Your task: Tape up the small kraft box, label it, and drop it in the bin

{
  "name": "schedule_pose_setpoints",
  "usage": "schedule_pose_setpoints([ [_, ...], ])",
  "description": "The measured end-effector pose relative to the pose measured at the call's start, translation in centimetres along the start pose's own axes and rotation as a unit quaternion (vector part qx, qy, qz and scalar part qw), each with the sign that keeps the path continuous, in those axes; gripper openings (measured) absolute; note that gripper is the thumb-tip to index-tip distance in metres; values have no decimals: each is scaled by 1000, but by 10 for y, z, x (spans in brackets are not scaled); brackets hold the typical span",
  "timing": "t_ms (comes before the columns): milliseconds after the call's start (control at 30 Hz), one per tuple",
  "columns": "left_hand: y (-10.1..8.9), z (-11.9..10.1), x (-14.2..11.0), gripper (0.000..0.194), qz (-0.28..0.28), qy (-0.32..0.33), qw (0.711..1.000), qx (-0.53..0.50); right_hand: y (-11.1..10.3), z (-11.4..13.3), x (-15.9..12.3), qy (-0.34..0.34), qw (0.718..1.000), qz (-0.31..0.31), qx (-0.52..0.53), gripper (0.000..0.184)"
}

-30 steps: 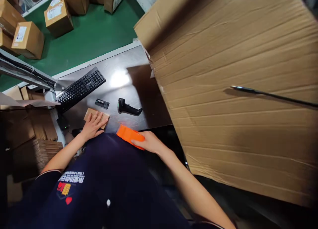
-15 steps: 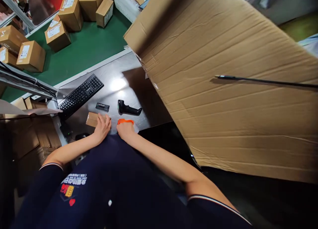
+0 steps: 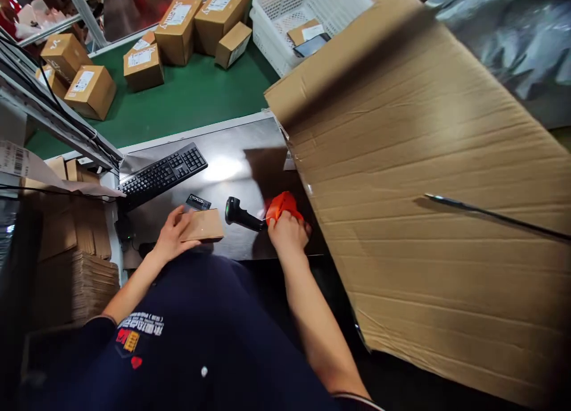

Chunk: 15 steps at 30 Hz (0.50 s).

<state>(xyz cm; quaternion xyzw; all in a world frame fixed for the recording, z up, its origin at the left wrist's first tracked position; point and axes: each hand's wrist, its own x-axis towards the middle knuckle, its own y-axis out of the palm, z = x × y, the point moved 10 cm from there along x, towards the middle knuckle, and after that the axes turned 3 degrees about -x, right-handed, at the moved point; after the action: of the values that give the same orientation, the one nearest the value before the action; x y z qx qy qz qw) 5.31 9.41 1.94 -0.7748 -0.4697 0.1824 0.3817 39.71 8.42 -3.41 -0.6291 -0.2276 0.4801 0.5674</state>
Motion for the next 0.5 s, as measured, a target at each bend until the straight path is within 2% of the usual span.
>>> schedule_pose_setpoints([
  [67, -11, 39, -30, 112, -66, -84, 990, -95, -11, 45, 6, -86, 994, -64, 9, 42],
  [100, -7, 57, -46, 115, -74, -125, 982, -123, -9, 75, 7, -149, 987, -62, 22, 45],
  [200, 20, 96, -88, 107, -26, -222, 967, -123, 22, 171, 2, -322, 945, 45, 41, 52],
  [267, 33, 107, -108, 102, 11, -257, 962, -91, 46, 216, 1, -369, 924, 98, 21, 63],
  [333, 38, 110, -120, 100, 24, -270, 960, -72, 62, 238, 3, -382, 916, 120, -5, 67],
  [400, 39, 107, -124, 99, 23, -269, 961, -67, 67, 240, 4, -376, 918, 127, 0, 58],
  [467, 41, 103, -121, 98, 19, -262, 962, -72, 56, 232, -2, -387, 911, 116, 81, 54],
  [500, 43, 101, -118, 97, 22, -259, 963, -73, 44, 227, -11, -410, 895, 105, 143, 55],
])
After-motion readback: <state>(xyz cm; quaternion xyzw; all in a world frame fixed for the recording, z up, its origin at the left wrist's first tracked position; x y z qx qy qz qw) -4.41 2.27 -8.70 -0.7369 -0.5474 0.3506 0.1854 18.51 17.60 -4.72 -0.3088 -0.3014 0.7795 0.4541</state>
